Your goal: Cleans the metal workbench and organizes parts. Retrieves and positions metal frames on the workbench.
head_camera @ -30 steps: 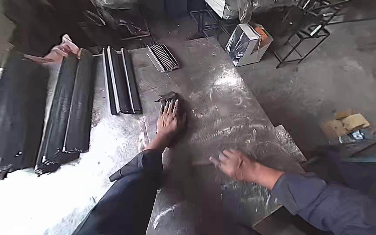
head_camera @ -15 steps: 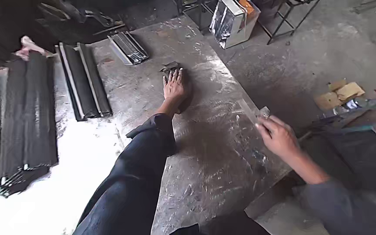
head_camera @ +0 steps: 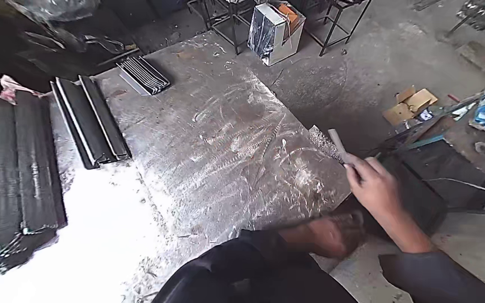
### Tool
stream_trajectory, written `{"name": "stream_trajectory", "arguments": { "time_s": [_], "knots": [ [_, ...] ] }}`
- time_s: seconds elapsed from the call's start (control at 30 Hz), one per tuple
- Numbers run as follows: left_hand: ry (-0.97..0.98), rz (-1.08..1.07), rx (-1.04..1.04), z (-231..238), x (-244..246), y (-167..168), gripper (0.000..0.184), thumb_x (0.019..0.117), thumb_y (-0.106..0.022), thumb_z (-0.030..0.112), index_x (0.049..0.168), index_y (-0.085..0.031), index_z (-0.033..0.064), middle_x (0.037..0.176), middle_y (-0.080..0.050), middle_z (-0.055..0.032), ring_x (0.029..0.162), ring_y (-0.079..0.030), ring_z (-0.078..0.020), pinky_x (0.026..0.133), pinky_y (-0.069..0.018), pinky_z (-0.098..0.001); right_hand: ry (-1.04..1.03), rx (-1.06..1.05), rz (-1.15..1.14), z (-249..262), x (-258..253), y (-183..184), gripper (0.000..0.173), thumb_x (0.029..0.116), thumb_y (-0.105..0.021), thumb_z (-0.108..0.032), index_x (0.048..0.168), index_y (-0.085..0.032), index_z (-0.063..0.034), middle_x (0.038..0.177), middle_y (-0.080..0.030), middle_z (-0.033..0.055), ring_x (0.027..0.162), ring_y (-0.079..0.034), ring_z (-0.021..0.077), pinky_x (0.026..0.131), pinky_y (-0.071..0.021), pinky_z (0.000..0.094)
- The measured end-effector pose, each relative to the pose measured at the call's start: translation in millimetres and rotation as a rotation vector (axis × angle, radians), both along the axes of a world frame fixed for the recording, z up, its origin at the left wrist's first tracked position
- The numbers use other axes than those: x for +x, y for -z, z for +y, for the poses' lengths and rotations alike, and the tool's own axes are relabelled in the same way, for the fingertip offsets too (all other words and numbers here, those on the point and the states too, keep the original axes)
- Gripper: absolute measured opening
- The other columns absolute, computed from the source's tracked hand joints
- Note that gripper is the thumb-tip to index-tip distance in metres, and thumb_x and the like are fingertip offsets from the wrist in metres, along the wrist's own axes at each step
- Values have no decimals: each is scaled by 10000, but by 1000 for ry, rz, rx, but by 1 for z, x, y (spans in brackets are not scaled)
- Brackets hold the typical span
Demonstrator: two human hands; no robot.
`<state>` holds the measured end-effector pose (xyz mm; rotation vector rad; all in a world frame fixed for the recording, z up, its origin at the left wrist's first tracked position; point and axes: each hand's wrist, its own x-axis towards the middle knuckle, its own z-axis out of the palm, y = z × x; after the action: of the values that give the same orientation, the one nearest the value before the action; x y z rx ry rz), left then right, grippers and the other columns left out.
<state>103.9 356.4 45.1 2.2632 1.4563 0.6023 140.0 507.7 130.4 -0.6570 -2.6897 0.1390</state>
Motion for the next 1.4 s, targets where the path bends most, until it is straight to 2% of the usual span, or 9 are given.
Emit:
{"name": "stream_trajectory", "arguments": {
  "time_s": [0.1,0.2,0.37,0.53,0.87,1.0,1.1,1.2,1.4],
  "knots": [
    [-285,95,-88,-21,-60,-16,384,988,-530,56,1338,-624,-71,1436,-604,-227,1378,-553,-363,1145,-435,-516,-243,117,-118,-15,-33,33,309,998,-563,-104,1263,-723,-98,985,-708,204,882,-713,393,744,-585,529],
    [-522,134,-151,-73,-109,1,507,998,-563,214,1480,-552,57,1551,-520,-148,1486,-430,-327,1238,-326,-504,-368,44,-392,-17,-52,65,385,1016,-484,-36,1373,-628,-51,1097,-670,269,1028,-674,453,873,-558,566],
    [-1280,314,-260,-200,-208,-14,435,1005,-490,181,1407,-609,63,1476,-572,-197,1411,-501,-390,1156,-393,-594,43,-62,-530,23,-40,73,435,1028,-522,-82,1463,-544,-88,1264,-592,320,1140,-609,513,839,-528,639],
    [-1858,208,-322,-289,-290,14,534,1074,-378,319,1524,-464,45,1598,-418,-222,1492,-384,-406,1189,-331,-624,-123,36,-547,11,6,77,420,1030,-484,-67,1443,-541,-21,1219,-618,324,1113,-631,508,850,-552,609],
    [-1361,198,-90,-106,-286,65,612,1026,-521,435,1574,-411,186,1635,-396,-118,1503,-376,-363,1163,-368,-663,314,-35,-694,21,115,52,387,1002,-537,-84,1375,-597,2,1267,-623,310,1105,-646,506,809,-542,662],
    [-744,150,-252,18,-133,39,686,961,-618,336,1568,-411,93,1624,-404,-151,1513,-361,-335,1210,-341,-583,470,-224,-497,21,168,49,373,1045,-537,-184,1369,-628,-22,1291,-621,331,1156,-619,538,917,-489,717],
    [-207,80,-227,24,18,16,445,984,-646,161,1396,-587,4,1449,-591,-179,1372,-542,-330,1135,-452,-505,540,-284,-395,11,183,38,396,1048,-553,-203,1400,-607,-29,1326,-611,324,1226,-580,543,985,-443,728],
    [123,-75,129,5,74,31,344,999,-606,88,1329,-660,6,1429,-629,-142,1418,-515,-297,1220,-356,-438,573,-270,-303,10,186,21,429,1053,-544,-217,1432,-569,-19,1327,-603,335,1240,-564,552,1007,-420,732],
    [-281,30,-90,-18,-37,-27,531,945,-608,32,1467,-584,128,1589,-470,-153,1527,-347,-359,1267,-244,-513,223,-176,-189,-17,111,11,360,1030,-573,-168,1354,-650,-33,1205,-641,340,1047,-649,547,835,-503,712]
  ]
}}
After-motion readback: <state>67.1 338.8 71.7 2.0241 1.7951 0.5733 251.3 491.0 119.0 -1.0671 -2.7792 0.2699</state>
